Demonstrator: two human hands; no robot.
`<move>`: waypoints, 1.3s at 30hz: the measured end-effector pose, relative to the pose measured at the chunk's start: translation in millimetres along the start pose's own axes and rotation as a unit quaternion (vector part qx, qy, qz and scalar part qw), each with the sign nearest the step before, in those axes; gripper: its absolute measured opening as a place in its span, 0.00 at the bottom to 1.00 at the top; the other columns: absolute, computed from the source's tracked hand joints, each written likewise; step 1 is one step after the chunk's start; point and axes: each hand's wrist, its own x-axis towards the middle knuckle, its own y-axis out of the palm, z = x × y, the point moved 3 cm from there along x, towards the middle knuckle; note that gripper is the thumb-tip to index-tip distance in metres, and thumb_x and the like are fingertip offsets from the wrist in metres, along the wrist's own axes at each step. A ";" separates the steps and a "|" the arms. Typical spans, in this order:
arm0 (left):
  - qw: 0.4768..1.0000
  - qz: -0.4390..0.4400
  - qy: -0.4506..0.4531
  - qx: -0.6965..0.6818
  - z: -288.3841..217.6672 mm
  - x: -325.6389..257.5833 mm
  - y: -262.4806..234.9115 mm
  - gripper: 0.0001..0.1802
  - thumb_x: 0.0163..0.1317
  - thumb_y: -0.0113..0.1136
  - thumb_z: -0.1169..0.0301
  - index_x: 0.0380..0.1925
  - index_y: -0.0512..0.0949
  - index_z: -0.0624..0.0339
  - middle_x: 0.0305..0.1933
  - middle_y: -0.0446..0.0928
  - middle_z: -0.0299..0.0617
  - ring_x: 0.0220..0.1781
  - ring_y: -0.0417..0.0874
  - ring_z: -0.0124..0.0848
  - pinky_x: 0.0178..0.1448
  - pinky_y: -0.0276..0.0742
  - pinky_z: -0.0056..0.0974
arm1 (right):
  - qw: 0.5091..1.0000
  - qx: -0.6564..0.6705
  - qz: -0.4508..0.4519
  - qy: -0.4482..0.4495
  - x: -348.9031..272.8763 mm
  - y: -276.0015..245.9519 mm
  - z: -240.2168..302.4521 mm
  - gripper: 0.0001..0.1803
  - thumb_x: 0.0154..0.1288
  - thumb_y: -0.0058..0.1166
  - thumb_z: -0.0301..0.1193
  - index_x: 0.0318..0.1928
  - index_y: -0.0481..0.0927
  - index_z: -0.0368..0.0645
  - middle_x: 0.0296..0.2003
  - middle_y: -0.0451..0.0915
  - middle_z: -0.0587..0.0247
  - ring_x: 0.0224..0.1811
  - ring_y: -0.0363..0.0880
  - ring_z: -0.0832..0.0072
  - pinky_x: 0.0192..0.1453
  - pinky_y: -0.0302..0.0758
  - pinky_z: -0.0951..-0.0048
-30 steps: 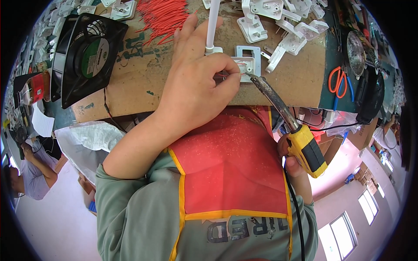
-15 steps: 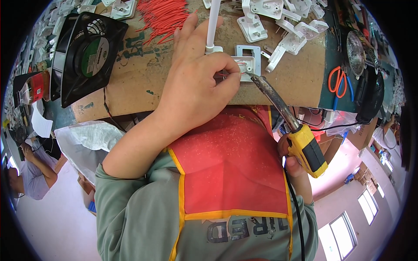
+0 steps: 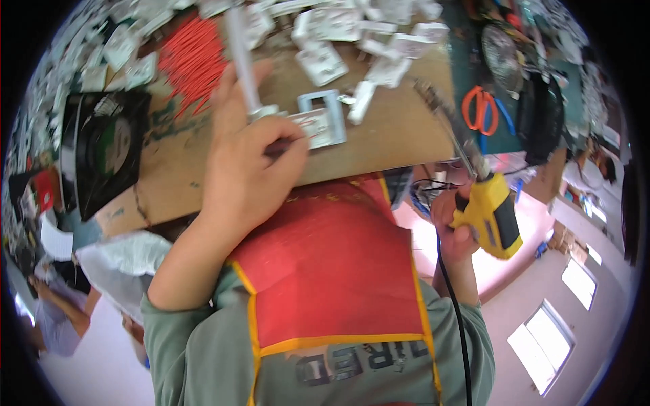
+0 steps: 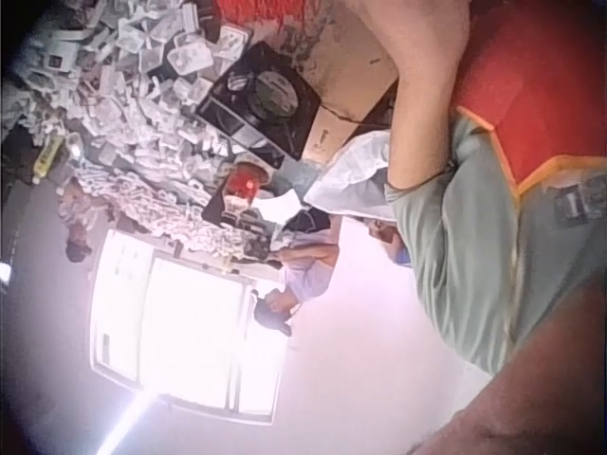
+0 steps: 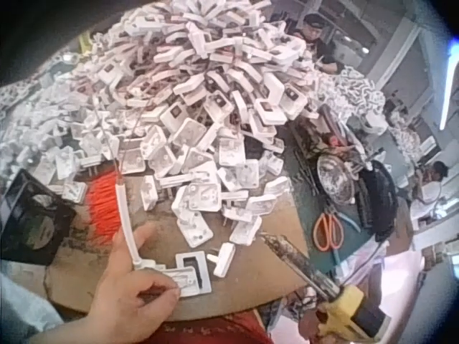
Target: The person assembles electrical components by fitting wires and parts into plastic housings by hand and soldering them using a soldering iron.
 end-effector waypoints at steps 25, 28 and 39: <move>0.999 0.004 -0.024 -0.038 3.2 -1.7 -1.1 0.03 0.53 0.69 0.72 0.27 0.83 0.56 0.72 0.64 0.52 0.79 0.52 0.59 0.78 0.47 0.58 | 0.990 0.141 -0.026 0.008 79.9 -13.8 -22.4 0.35 0.72 0.48 0.52 0.66 0.64 0.36 0.24 0.66 0.69 0.21 0.65 0.78 0.29 0.64 0.74; 0.999 0.002 -0.024 -0.038 3.5 -2.8 -2.1 0.03 0.53 0.69 0.72 0.26 0.83 0.56 0.72 0.64 0.53 0.78 0.53 0.60 0.78 0.47 0.60 | 0.988 0.153 -0.034 0.007 82.2 -10.1 -26.3 0.35 0.70 0.52 0.50 0.65 0.65 0.35 0.23 0.66 0.69 0.20 0.65 0.78 0.28 0.64 0.73; 0.999 0.049 -0.013 0.018 -4.1 5.9 -16.9 0.21 0.48 0.75 0.70 0.44 0.81 0.55 0.70 0.66 0.53 0.78 0.56 0.56 0.75 0.57 0.52 | 0.981 0.191 -0.036 -0.006 81.9 -13.5 -33.2 0.37 0.66 0.57 0.50 0.64 0.66 0.35 0.21 0.66 0.68 0.19 0.64 0.77 0.26 0.64 0.73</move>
